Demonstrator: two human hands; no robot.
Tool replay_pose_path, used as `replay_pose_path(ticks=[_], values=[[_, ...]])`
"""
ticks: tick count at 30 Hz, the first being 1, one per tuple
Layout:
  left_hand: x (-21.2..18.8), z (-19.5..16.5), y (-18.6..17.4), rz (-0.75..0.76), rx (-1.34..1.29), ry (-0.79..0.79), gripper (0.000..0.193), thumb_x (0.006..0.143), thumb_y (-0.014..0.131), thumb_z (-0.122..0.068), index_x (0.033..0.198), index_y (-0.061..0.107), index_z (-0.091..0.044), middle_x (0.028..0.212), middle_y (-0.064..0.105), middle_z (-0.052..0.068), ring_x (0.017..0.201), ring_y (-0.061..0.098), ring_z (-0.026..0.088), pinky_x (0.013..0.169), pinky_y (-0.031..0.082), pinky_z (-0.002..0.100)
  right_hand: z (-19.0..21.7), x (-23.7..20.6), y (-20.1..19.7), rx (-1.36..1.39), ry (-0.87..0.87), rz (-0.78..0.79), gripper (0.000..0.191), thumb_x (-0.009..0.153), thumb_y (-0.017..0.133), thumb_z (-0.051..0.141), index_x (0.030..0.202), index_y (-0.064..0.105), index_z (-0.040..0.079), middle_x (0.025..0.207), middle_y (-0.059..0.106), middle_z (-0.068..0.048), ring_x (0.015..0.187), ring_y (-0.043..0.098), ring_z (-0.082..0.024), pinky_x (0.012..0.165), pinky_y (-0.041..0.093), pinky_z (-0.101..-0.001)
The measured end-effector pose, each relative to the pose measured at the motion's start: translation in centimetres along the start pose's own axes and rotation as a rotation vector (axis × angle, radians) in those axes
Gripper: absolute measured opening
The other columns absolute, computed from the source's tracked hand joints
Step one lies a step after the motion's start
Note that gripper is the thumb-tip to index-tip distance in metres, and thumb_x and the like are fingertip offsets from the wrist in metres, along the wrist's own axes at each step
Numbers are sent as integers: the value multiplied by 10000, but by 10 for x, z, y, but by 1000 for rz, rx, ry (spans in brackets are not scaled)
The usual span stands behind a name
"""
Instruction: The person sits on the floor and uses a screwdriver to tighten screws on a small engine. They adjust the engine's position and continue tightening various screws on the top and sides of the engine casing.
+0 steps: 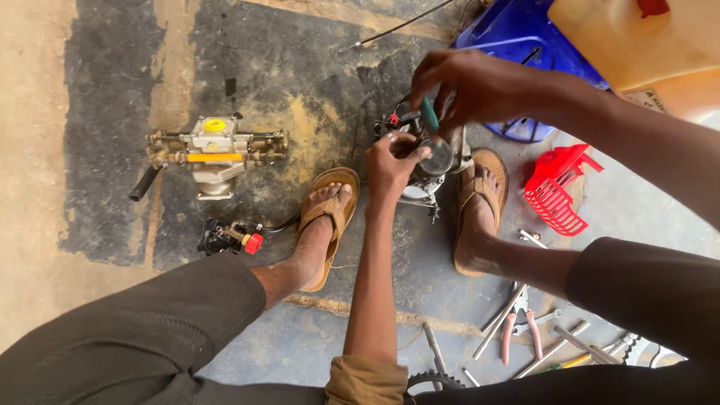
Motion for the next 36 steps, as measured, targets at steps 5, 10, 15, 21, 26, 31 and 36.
replay_pose_path(ticks=[5,10,15,21,26,31,36], values=[[2,-7,-9,-18,-16,32,284,787,860,-149,996,746,5,934,804,152,844,785,200,763,608,329,21,-14,0,-394,-78,48,521,741,814,349,1152,714,46,1186,645,-87,936,695,-276,743,573,-432],[2,-8,-9,-74,-38,66,265,817,842,-110,1026,739,14,967,801,162,882,784,213,798,607,331,17,1,8,-564,33,12,411,967,647,395,1116,628,13,996,596,-125,709,598,-232,504,505,-357],[7,3,-6,-51,-66,13,278,805,828,-104,1053,744,-11,1009,801,147,920,781,234,836,606,359,-16,10,28,-465,336,-47,250,1076,498,278,1033,535,35,714,512,-86,572,522,-228,448,431,-398],[13,-2,5,-11,84,178,342,781,808,-58,1119,757,-70,1119,750,194,1017,719,312,894,544,437,-26,-9,-3,-263,356,-332,155,945,578,107,1094,608,79,683,645,-119,594,640,-285,555,481,-450],[14,23,31,202,160,-61,338,915,697,-194,1250,720,-152,1093,766,157,1012,757,275,943,561,433,-35,-28,8,-27,543,-20,194,980,629,213,1127,656,89,652,724,-120,598,771,-254,611,559,-399],[3,12,30,74,192,68,358,938,649,-289,1243,725,-118,1251,723,115,1161,661,334,1012,504,458,-16,-33,1,-139,295,87,580,818,776,256,1357,596,138,834,753,-134,730,762,-267,649,588,-423],[-5,3,27,10,124,207,384,951,641,-338,1238,723,-96,1289,707,121,1227,647,320,1104,445,443,-20,-46,19,-801,0,324,717,862,731,209,1516,463,89,1369,597,-104,1085,691,-248,832,610,-340]])
Point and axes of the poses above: each hand's wrist, its own x-axis towards the middle knuckle, its own y-axis out of the palm, z = x × y, the point moved 9 cm from there along x, towards the middle knuckle
